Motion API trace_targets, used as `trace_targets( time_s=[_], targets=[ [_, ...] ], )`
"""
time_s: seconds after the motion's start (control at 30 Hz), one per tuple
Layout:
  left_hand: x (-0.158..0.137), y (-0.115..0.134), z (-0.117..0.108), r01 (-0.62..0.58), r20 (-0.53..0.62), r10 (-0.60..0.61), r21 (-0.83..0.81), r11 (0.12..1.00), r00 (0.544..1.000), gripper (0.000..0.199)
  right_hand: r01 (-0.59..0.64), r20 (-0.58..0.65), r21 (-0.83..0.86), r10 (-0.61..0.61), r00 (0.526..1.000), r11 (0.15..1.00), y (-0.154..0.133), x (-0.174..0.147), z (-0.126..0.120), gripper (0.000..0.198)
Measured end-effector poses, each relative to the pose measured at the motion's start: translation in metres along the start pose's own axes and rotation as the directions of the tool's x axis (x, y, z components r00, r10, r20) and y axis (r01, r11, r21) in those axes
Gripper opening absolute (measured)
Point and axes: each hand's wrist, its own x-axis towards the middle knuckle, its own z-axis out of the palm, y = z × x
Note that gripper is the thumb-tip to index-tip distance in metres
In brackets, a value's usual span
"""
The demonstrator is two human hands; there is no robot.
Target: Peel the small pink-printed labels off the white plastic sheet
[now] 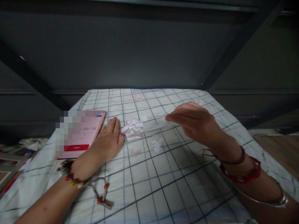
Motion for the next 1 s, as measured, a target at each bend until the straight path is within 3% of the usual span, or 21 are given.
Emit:
trace_targets(
  time_s=[0.2,0.4,0.57,0.77,1.0],
  targets=[
    [0.000,0.004,-0.003,0.018,0.024,-0.018,-0.016,1.000,1.000,0.076,-0.039,-0.071,0.033,0.041,0.997,0.999,0.002,-0.004,-0.005,0.035],
    [0.000,0.003,-0.001,0.016,-0.006,-0.017,-0.017,1.000,1.000,0.072,0.001,0.013,-0.033,-0.001,1.000,0.999,0.002,-0.003,0.003,0.038],
    [0.000,-0.004,0.004,-0.017,-0.021,0.017,-0.014,1.000,1.000,0.072,-0.044,0.089,-0.148,0.057,0.994,0.988,0.006,-0.007,-0.004,0.042],
    [0.000,-0.004,0.005,-0.012,-0.020,0.012,-0.001,1.000,1.000,0.072,-0.044,0.126,-0.154,0.063,0.990,0.987,0.008,-0.007,-0.007,0.044],
    [0.000,-0.003,0.009,-0.017,-0.074,0.016,-0.009,1.000,0.997,0.071,-0.235,-0.054,-0.238,0.229,0.972,0.942,0.006,-0.010,0.020,0.044]
  ],
)
